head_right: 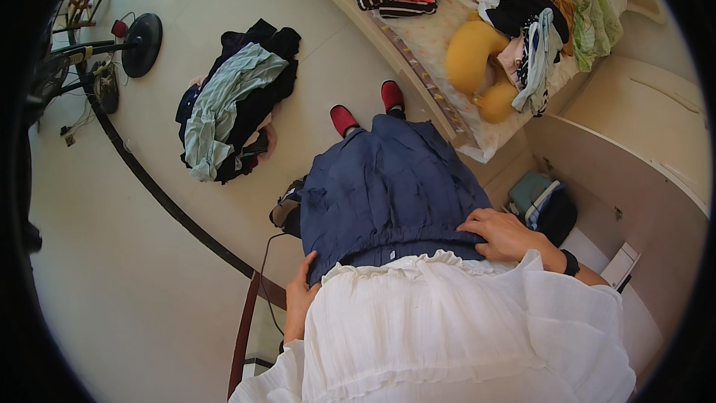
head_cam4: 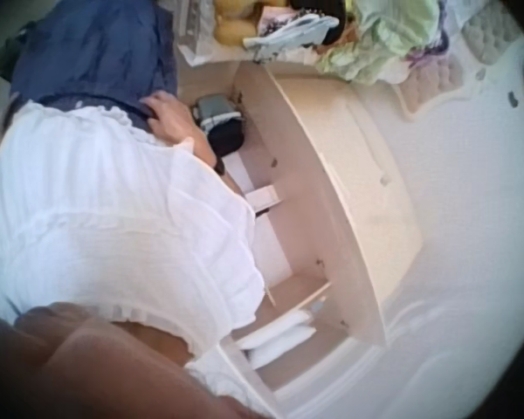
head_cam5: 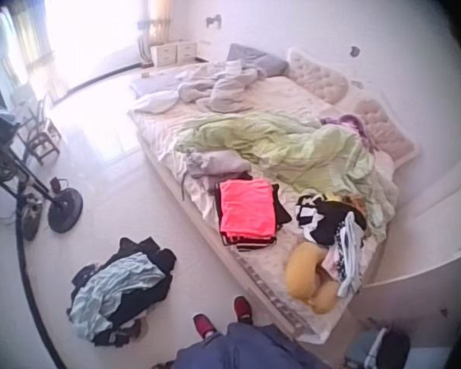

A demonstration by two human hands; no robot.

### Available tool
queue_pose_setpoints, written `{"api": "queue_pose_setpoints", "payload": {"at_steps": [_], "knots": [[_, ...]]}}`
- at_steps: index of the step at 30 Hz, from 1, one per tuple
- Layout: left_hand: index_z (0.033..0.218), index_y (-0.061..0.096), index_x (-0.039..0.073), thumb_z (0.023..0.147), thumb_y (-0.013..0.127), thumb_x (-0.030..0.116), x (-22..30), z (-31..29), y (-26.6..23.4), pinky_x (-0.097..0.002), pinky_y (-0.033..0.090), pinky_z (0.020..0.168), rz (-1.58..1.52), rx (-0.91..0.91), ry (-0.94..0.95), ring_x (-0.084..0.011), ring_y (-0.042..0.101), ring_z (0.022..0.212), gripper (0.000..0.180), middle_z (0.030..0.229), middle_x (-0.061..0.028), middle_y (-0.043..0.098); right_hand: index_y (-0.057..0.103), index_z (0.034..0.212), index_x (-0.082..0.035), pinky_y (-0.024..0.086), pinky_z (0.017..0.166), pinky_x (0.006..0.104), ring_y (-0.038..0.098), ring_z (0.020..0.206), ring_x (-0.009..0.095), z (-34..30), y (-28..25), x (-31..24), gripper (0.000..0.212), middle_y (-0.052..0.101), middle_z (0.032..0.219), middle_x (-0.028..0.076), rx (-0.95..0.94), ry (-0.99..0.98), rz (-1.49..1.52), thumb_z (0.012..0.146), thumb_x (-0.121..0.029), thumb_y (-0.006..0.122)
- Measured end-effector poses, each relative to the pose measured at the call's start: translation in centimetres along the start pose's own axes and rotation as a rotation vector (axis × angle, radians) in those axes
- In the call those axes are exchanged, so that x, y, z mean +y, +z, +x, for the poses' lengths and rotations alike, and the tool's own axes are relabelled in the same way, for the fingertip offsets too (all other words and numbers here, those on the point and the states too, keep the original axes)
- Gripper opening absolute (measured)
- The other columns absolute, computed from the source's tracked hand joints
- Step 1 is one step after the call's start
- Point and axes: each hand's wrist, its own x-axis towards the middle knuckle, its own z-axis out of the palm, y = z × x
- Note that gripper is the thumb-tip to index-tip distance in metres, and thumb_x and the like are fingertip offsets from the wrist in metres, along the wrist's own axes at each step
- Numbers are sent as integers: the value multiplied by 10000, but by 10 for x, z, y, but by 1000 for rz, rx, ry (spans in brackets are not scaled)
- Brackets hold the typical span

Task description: The person folds various garments on a bed, including a striped shirt, black pants, a pink top, and a blue shirt. The person places folded items into a nearby wardrobe.

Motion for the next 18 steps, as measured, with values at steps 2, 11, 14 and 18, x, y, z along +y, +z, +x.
{"api": "queue_pose_setpoints", "payload": {"at_steps": [2,11,14,18], "knots": [[1259,508,122,727,552,69,2,1,1,-360,481,686,-95,65,9,-304,625,713,536,895,-217,634,569,1183,-87,394,950,372,476,1135,275,0,-1,0,429,518,1196,106,9,-6,-11,754,-84,579],[1068,586,2,794,631,64,8,11,19,-243,462,632,-397,373,92,-120,580,714,285,854,-66,624,589,1131,-76,420,885,372,501,1059,282,1,-1,4,376,520,1132,117,170,-78,-174,762,-141,627],[1028,605,-17,857,582,57,20,21,19,-213,454,706,-762,334,113,-72,564,803,188,913,-27,622,608,1083,-62,440,841,358,509,1024,275,7,1,5,332,523,1080,111,365,-135,-150,777,-184,651],[1039,617,-19,850,590,72,37,41,0,-228,459,776,-1193,13,66,-110,603,849,212,957,-51,643,627,1029,-31,448,778,302,539,927,231,25,1,9,274,555,958,90,715,-179,182,820,-208,650]]}}
